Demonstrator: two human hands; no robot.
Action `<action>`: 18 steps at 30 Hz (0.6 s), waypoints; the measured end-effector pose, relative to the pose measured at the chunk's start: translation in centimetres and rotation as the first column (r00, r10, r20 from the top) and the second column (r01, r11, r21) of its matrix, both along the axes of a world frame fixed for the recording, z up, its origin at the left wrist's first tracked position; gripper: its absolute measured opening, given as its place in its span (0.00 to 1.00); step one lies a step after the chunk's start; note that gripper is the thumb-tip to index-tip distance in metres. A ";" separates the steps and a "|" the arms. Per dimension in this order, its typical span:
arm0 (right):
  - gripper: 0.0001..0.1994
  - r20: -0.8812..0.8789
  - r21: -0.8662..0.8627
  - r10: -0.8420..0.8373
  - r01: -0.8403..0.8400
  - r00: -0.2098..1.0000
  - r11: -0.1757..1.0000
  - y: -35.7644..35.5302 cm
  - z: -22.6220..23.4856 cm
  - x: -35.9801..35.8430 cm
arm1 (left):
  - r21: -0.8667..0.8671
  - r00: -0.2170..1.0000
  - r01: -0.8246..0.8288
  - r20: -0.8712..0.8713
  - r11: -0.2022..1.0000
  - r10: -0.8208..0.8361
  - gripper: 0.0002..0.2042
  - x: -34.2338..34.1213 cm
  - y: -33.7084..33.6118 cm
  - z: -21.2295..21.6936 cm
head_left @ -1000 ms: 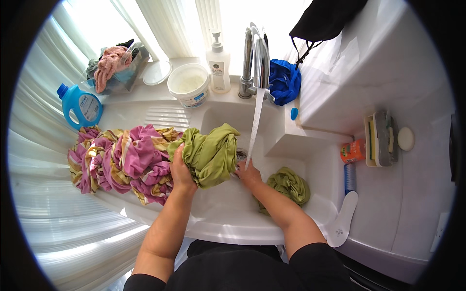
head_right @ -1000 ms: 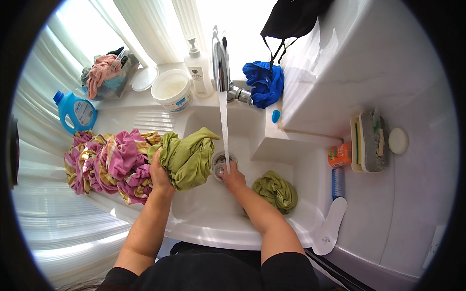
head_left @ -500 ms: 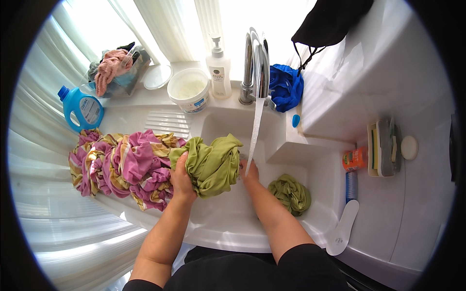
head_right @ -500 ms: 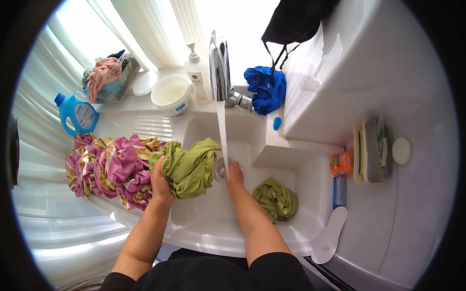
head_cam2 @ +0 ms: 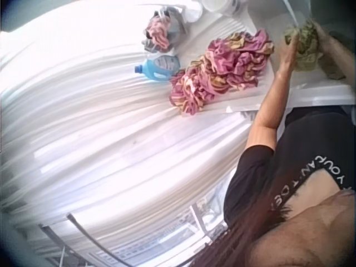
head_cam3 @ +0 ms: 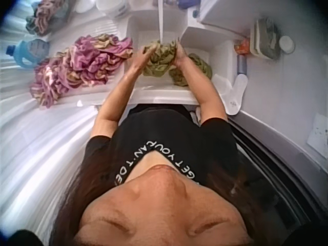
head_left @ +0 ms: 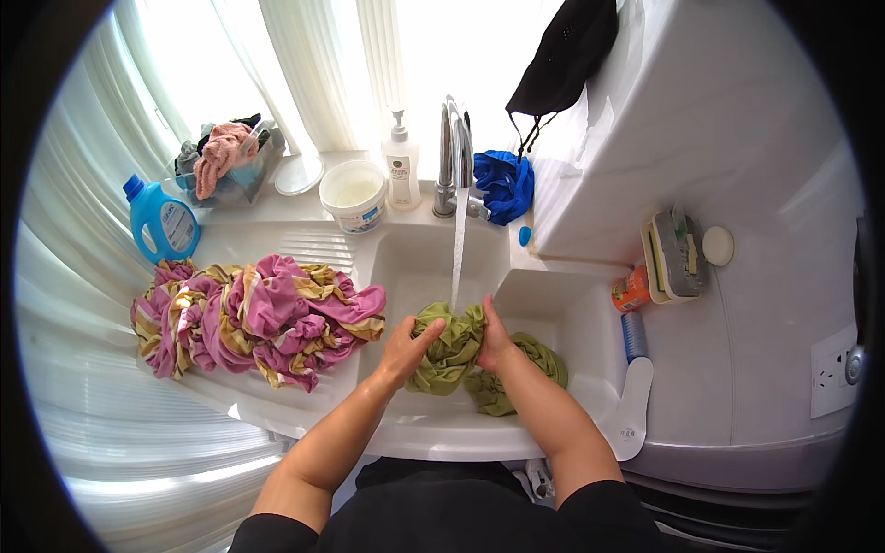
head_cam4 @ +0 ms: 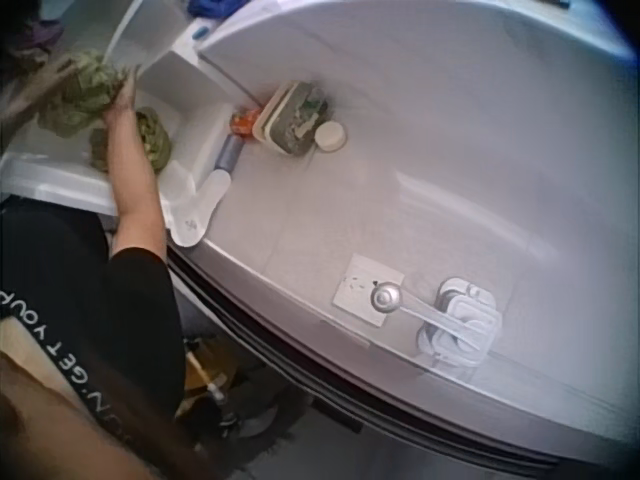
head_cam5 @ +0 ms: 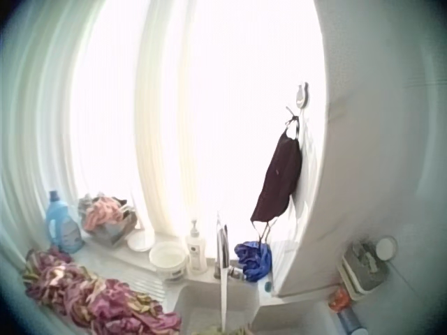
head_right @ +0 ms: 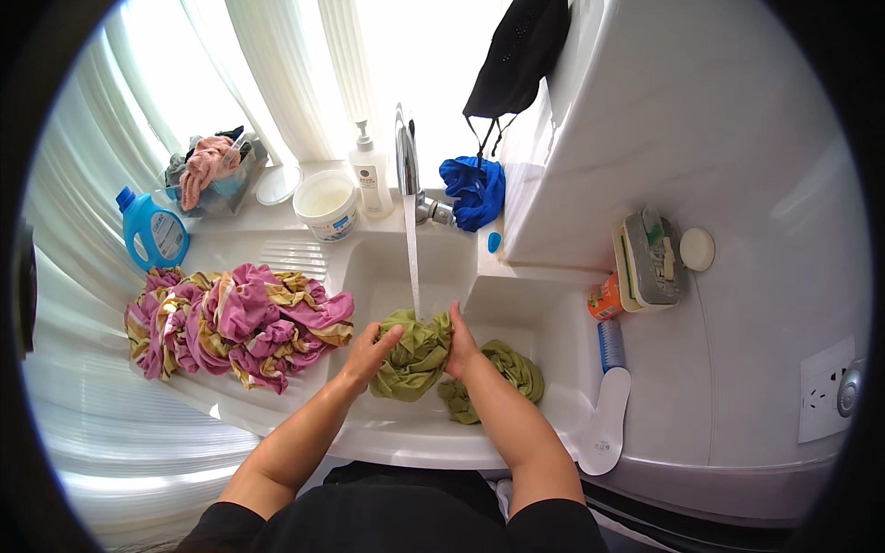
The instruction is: The person hand-washes a piece of cloth in a sink, scrubs it against a ribbed washing board, rinses it under running water, and luego puts it inside a washing machine.
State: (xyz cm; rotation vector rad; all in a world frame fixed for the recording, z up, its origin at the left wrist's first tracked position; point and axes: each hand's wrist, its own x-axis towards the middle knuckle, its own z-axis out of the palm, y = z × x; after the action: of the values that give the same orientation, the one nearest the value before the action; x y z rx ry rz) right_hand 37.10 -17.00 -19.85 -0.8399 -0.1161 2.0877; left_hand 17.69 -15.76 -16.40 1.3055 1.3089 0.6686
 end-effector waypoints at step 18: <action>0.11 0.067 0.267 -0.567 0.533 0.821 0.803 1.5 10.3 -2.5 | -0.781 0.562 0.225 0.593 0.583 0.577 0.46 4.2 0.4 0.4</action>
State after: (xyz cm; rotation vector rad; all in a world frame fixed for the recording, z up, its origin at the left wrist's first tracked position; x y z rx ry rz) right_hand 34.64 -15.50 -9.50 -0.7647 -0.1713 1.4276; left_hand 21.90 -15.38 -16.01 -0.0299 0.7505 0.5952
